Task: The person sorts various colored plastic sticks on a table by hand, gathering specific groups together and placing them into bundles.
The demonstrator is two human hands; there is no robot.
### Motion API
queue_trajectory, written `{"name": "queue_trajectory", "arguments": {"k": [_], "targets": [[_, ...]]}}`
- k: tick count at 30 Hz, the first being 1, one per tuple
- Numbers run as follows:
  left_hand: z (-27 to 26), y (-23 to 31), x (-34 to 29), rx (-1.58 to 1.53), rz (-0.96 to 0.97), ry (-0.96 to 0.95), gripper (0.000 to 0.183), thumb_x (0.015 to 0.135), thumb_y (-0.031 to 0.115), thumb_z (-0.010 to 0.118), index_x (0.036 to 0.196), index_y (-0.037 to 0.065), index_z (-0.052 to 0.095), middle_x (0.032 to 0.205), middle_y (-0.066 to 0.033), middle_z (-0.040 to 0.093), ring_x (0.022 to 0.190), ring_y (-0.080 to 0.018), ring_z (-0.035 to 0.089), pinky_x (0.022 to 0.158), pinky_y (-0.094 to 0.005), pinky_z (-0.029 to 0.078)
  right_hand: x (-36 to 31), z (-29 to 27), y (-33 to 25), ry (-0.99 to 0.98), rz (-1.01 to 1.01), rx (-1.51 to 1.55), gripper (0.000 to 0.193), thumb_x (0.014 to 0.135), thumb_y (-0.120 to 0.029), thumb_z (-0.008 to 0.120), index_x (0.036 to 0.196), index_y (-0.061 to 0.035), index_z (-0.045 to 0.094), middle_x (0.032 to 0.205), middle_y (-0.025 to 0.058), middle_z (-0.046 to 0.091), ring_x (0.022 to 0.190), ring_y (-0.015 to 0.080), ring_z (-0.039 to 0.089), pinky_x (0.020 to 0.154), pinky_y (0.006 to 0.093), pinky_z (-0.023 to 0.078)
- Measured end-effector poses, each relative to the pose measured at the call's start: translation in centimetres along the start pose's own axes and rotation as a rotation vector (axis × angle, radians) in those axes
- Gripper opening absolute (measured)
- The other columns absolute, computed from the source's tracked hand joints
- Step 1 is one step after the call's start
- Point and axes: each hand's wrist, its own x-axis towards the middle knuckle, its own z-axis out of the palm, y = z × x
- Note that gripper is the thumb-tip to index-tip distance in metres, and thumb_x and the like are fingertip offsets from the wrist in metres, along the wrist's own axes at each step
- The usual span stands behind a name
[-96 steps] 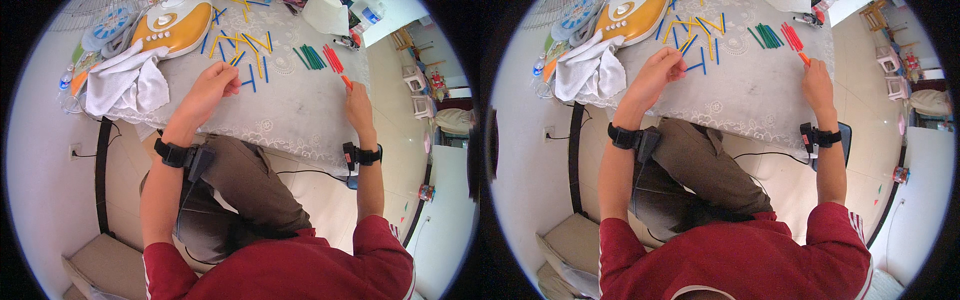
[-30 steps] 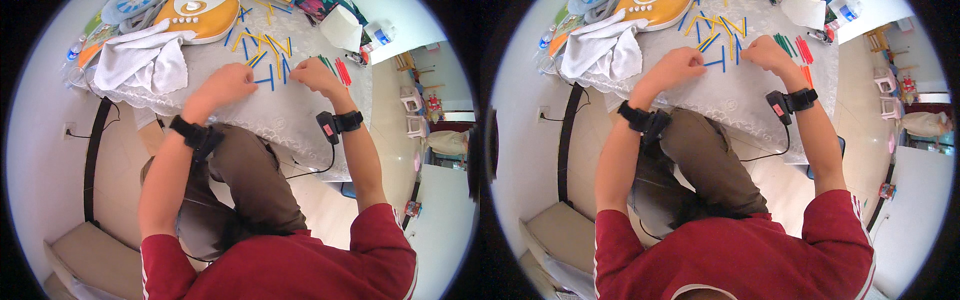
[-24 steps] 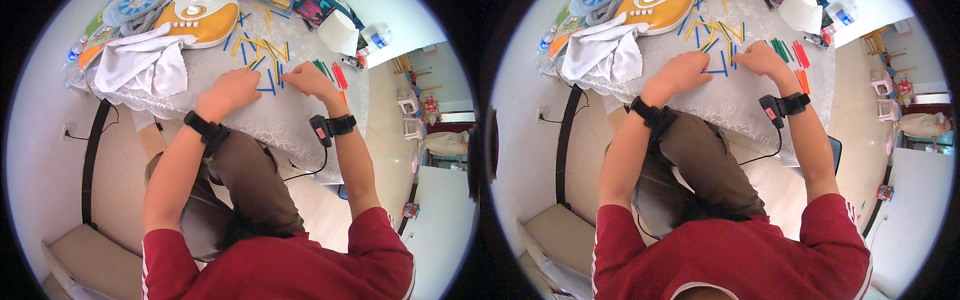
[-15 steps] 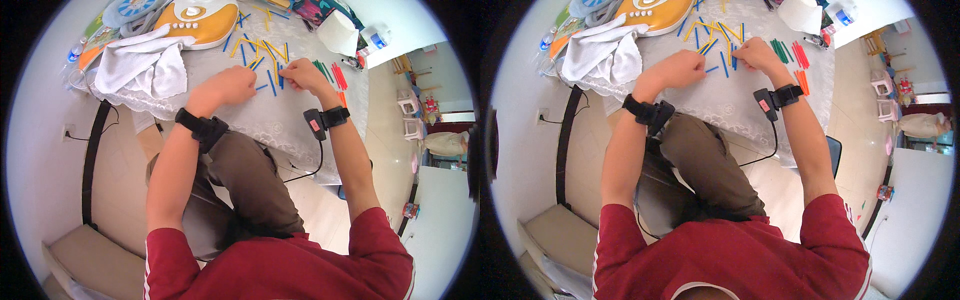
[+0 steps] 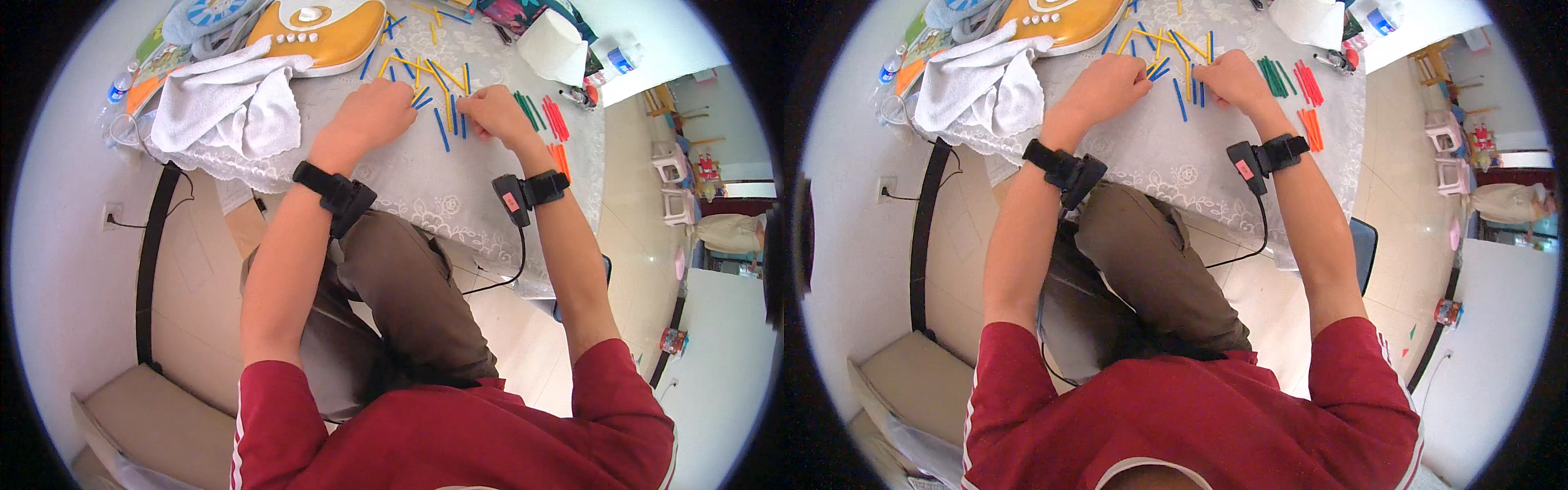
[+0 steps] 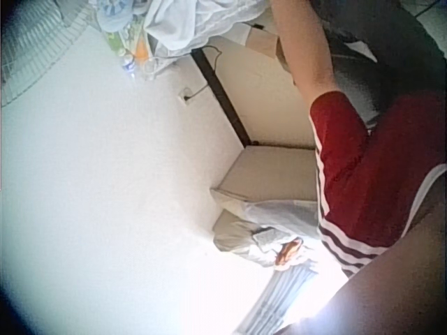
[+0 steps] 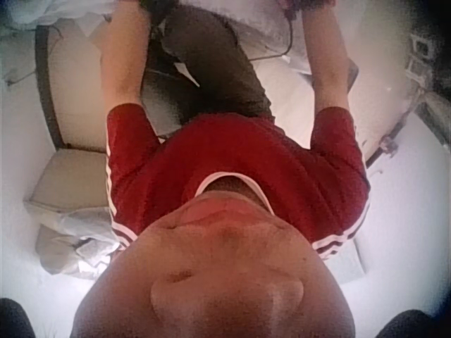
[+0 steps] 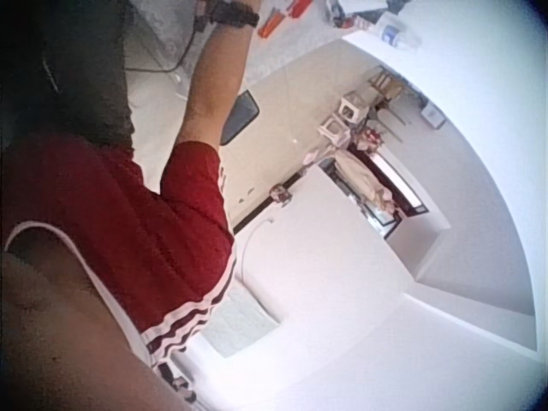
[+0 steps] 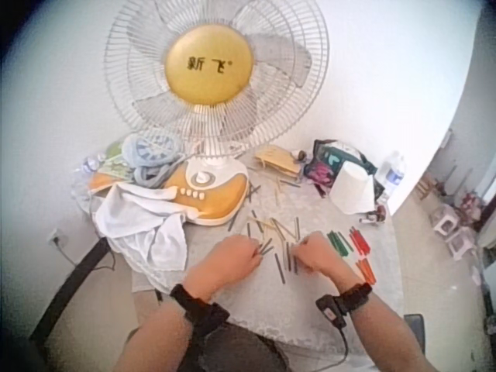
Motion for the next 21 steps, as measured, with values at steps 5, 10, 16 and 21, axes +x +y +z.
{"name": "queue_trajectory", "arguments": {"k": [5,10,16,21], "targets": [[1.0,0.0,0.2,0.100,-0.061,-0.043,0.019,0.081,0.019,0.060,0.086,0.001,0.065,0.089,-0.0225,0.065,0.085,-0.0402,0.064,0.074,-0.0489,0.053,0.9,0.4,-0.3,-0.081,-0.009,-0.032,0.026,0.079,-0.020,0.065,0.071,0.0044,0.064,0.061,0.0056,0.059,0.051,0.0134,0.058,0.046,0.0273,0.048],[0.5,0.3,0.1,0.159,-0.069,-0.021,0.017,0.079,0.017,0.061,0.086,0.002,0.066,0.088,-0.0220,0.065,0.084,-0.0390,0.065,0.074,-0.0482,0.053,0.6,-0.1,-0.2,-0.082,-0.039,-0.043,0.028,0.076,-0.019,0.067,0.065,0.0064,0.062,0.058,0.0121,0.061,0.047,0.0196,0.061,0.048,0.0302,0.054],[0.5,1.8,0.1,0.226,-0.029,0.048,0.020,0.078,0.020,0.061,0.080,0.000,0.066,0.080,-0.0224,0.065,0.076,-0.0400,0.065,0.070,-0.0495,0.053,0.7,-0.4,-1.1,-0.123,-0.058,-0.358,0.028,0.075,-0.021,0.068,0.074,0.0069,0.064,0.063,0.0148,0.065,0.053,0.0223,0.066,0.052,0.0319,0.057],[0.6,1.8,0.0,0.269,-0.036,0.054,0.020,0.077,0.020,0.061,0.079,0.001,0.066,0.077,-0.0225,0.065,0.074,-0.0399,0.065,0.068,-0.0494,0.054,0.8,0.1,-0.9,-0.112,-0.040,-0.310,0.029,0.077,-0.022,0.066,0.068,0.0062,0.064,0.057,0.0112,0.061,0.048,0.0176,0.062,0.047,0.0299,0.053]]}}
